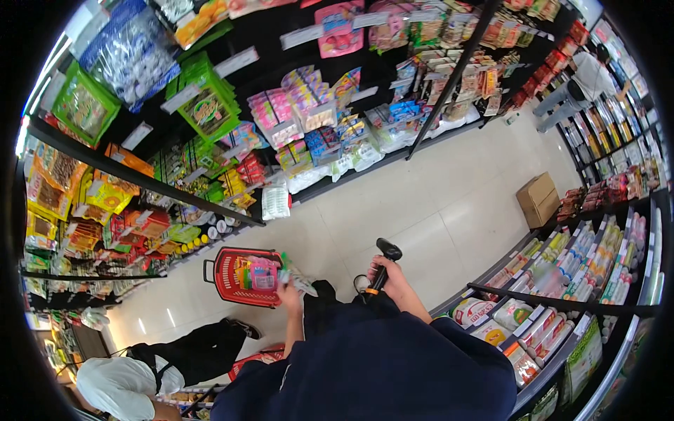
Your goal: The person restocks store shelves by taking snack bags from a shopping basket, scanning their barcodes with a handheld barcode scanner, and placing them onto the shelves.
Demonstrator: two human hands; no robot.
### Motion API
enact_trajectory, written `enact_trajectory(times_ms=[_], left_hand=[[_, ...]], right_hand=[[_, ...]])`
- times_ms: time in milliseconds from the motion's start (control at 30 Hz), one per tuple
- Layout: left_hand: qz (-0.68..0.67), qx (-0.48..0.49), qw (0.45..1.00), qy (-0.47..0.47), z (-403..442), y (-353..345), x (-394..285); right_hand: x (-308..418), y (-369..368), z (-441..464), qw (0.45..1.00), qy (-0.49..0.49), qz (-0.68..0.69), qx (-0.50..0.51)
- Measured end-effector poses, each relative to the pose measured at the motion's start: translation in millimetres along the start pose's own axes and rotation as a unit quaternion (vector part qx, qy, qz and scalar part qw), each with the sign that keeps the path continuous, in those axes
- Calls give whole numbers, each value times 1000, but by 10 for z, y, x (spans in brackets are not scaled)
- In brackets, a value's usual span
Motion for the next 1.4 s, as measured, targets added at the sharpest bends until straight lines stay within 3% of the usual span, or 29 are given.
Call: enact_trajectory(times_ms=[67, 133, 233, 300, 333, 367, 400, 467, 533, 600, 800, 967, 1200, 1267, 1400], left_hand=[[202, 96, 969, -110, -5, -542, -173], [299, 177, 934, -80, -416, -1287, -832], [288, 254, 920, -85, -809, -1913, -1154], [351, 348, 792, -359, -1379, -2426, -1783], [354, 350, 791, -356, -1418, -2497, -1838], [435, 349, 716, -419, -1525, -2569, -1894], [511, 345, 630, -472, -1619, -2625, -1896], [519, 297, 617, -511, -1611, -2653, -1905], [467, 249, 668, -523, -1537, -2667, -1918], [463, 248, 665, -531, -1561, -2732, -2045], [489, 294, 618, -540, -1510, -2897, -2095], [488, 329, 632, -505, -1453, -2980, -2075], [425, 413, 699, -400, -1295, -3154, -1969], [391, 443, 729, -346, -1191, -3206, -1895], [345, 409, 776, -333, -1073, -3441, -1954]], right_hand=[[176, 161, -117, 999, 46, -15, -25], [252, 312, -155, 998, 65, -10, -2], [388, 425, -193, 995, 79, 59, -18], [597, 250, -326, 990, 111, 79, 36], [653, 231, -374, 986, 125, 90, 68], [674, 361, -339, 963, 220, 110, 108], [785, 314, -350, 962, 220, 98, 130], [951, 302, -501, 947, 259, 146, 119], [1095, 263, -701, 919, 282, 107, 253], [1140, 243, -917, 941, 269, 120, 169], [1291, 181, -1251, 930, 275, 119, 214], [1298, 261, -1250, 941, 290, 111, 137], [1282, 366, -1156, 925, 317, 158, 140], [1373, 336, -1195, 929, 336, 133, 76], [1600, 325, -1213, 917, 375, 119, 62]])
Point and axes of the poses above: each hand's wrist, its own z-axis towards the middle knuckle, its own y-axis out of the back of the hand, x = y × z, the point moved 6 cm from there along z, towards the middle knuckle, and after that the axes turned 14 degrees about x, right-handed, at the moved point
